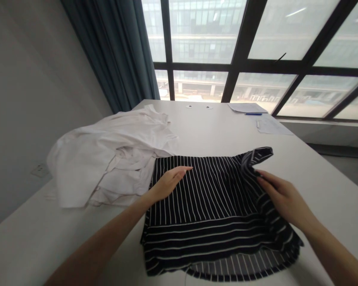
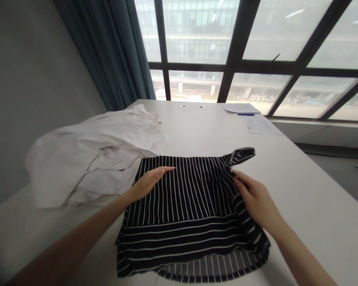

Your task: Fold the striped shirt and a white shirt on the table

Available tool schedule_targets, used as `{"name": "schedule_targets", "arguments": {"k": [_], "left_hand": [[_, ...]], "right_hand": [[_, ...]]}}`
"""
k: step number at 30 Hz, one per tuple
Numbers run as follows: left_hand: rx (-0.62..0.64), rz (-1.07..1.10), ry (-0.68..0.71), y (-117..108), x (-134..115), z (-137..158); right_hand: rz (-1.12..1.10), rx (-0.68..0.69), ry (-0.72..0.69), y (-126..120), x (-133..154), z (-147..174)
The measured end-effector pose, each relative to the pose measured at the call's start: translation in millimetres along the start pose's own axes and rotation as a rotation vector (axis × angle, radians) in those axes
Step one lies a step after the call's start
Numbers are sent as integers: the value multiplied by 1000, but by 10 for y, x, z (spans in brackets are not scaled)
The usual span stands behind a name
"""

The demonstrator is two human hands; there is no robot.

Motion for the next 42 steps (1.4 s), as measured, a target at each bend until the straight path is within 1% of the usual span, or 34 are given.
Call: {"name": "schedule_targets", "arguments": {"k": [2, 3, 4, 6, 8, 10, 12, 14, 15, 16, 17, 18, 20, 22, 23, 24, 26, 28, 31, 33, 35, 37, 40, 42], "left_hand": [[41, 389, -137, -18, -30, -57], [67, 538, -200, -28, -37, -76], [84, 640, -249, -46, -39, -86], [92, 715, -293, -105, -15, -84], [85, 672, -288, -178, 41, -52], [78, 547, -274, -244, 112, 4], [78, 375, -256, -287, 160, 69], [95, 207, -221, -289, 159, 132], [103, 122, -187, -272, 137, 158], [105, 29, -137, -243, 101, 179], [95, -76, -76, -204, 57, 195], [72, -193, -13, -156, 10, 204], [6, -426, 81, -41, -64, 203], [-61, -605, 99, 70, -84, 171], [-89, -662, 90, 109, -74, 145], [-114, -693, 82, 132, -57, 116], [-173, -654, 77, 111, -9, 60], [-266, -509, 56, -8, 56, 25], [-456, -183, -67, -285, 193, 45], [-522, 63, -181, -420, 293, 100], [-522, 263, -278, -479, 370, 162], [-513, 363, -367, -492, 421, 219], [-511, 392, -460, -483, 458, 270], [-478, 377, -436, -484, 445, 272]], "right_hand": [[-135, 159, -52, 371, 427, 1], [-188, 223, -77, 552, 624, 20], [-233, 290, -106, 728, 804, 51], [-311, 459, -178, 1058, 1097, 143], [-354, 617, -225, 1309, 1273, 243], [-364, 772, -266, 1458, 1355, 329], [-374, 929, -335, 1485, 1388, 388], [-406, 1060, -396, 1404, 1385, 407], [-430, 1094, -397, 1339, 1362, 393], [-452, 1092, -373, 1268, 1320, 359], [-461, 1050, -331, 1198, 1256, 309], [-448, 974, -284, 1135, 1168, 249], [-347, 744, -214, 1030, 938, 130], [-174, 532, -207, 974, 691, 72], [-92, 464, -222, 968, 584, 75], [-24, 426, -246, 976, 494, 98], [68, 428, -295, 1011, 373, 186], [117, 471, -323, 1032, 326, 296], [142, 564, -327, 1018, 353, 436], [135, 637, -328, 996, 398, 498], [115, 710, -340, 985, 441, 538], [94, 774, -361, 990, 471, 563], [72, 826, -381, 1010, 495, 575], [49, 824, -380, 1007, 517, 574]]}}
Point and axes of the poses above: each hand's wrist, its own z-axis away from the middle knuckle, its own y-axis out of the palm, x = y × z, the point moved 4 cm from there along -z, towards the middle knuckle, and after that the axes turned 3 degrees about -z, right-handed, at the moved point
